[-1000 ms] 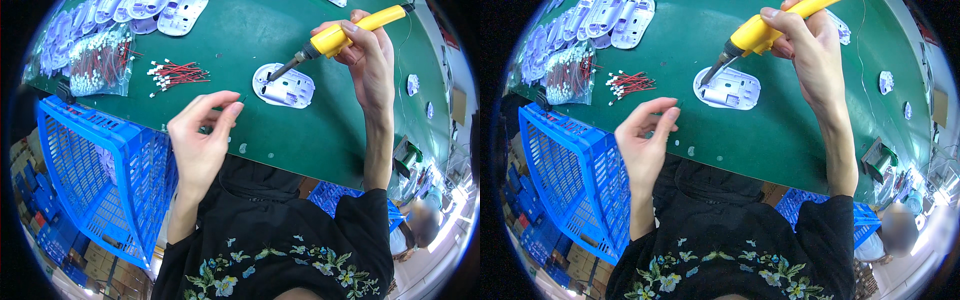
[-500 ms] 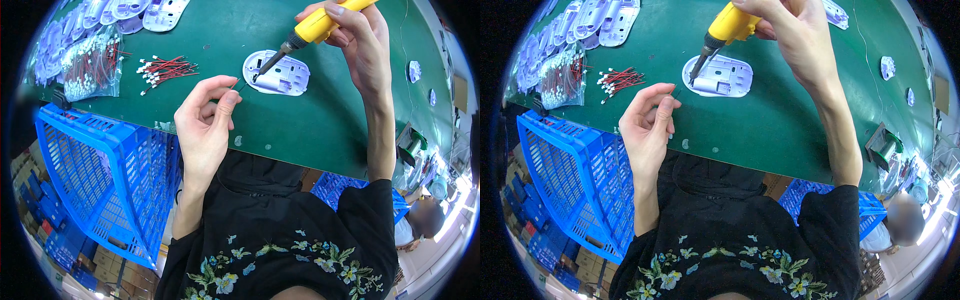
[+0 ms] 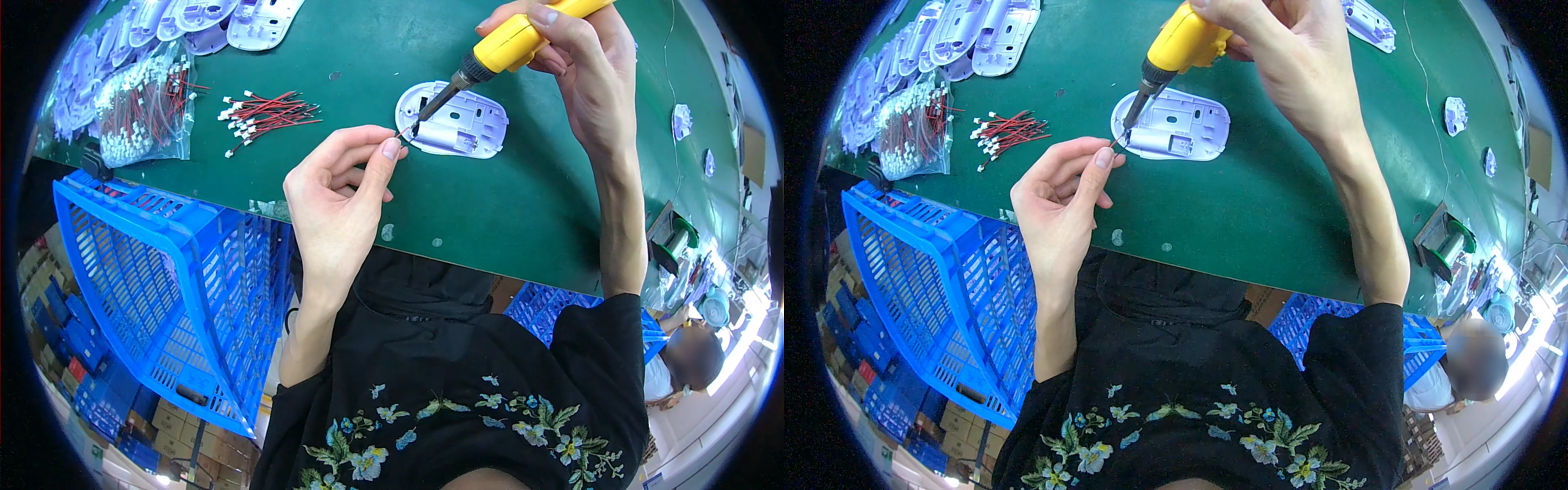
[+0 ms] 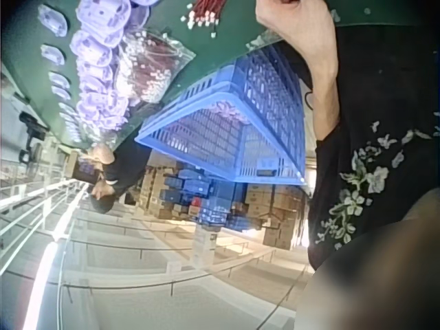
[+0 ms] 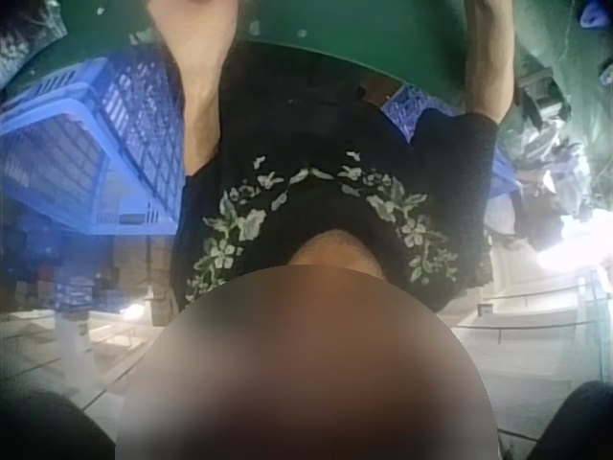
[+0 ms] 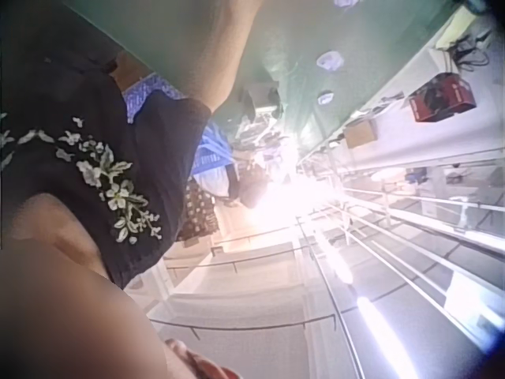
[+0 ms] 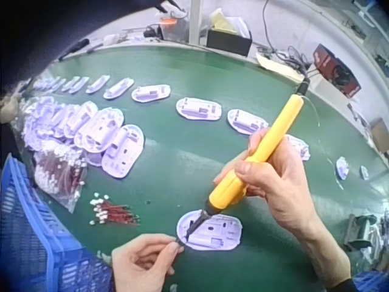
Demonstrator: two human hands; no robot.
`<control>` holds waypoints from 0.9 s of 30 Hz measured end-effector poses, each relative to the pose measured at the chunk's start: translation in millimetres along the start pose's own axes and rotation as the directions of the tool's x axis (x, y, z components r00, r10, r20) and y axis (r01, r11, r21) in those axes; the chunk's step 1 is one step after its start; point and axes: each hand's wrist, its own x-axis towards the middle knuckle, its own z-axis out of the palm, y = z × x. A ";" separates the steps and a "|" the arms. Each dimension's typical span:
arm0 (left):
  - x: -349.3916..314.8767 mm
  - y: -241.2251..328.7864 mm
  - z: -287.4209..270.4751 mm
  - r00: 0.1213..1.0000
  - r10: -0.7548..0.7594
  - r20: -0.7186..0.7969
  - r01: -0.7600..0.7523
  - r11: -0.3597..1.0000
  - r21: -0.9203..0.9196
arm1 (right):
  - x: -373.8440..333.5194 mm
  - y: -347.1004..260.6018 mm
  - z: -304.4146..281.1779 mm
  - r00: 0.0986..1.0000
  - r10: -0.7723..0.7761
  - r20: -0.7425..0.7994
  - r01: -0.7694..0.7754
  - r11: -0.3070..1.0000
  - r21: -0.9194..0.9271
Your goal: Soldering small wires onto a printed circuit board inside an electronic mouse casing.
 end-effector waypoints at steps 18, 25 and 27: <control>-0.2 -4.3 0.6 0.999 0.030 0.016 -0.029 0.999 -0.014 | 1.8 5.9 -1.2 0.995 -0.085 0.045 0.084 0.996 0.029; -1.8 -1.5 -1.7 0.999 -0.007 0.039 0.007 1.000 0.002 | 0.0 5.7 0.5 0.990 -0.129 0.056 0.128 0.992 0.018; -1.8 -1.5 -1.7 0.999 -0.007 0.043 0.006 1.000 0.019 | -0.3 4.9 1.8 0.989 -0.136 0.055 0.136 0.991 0.004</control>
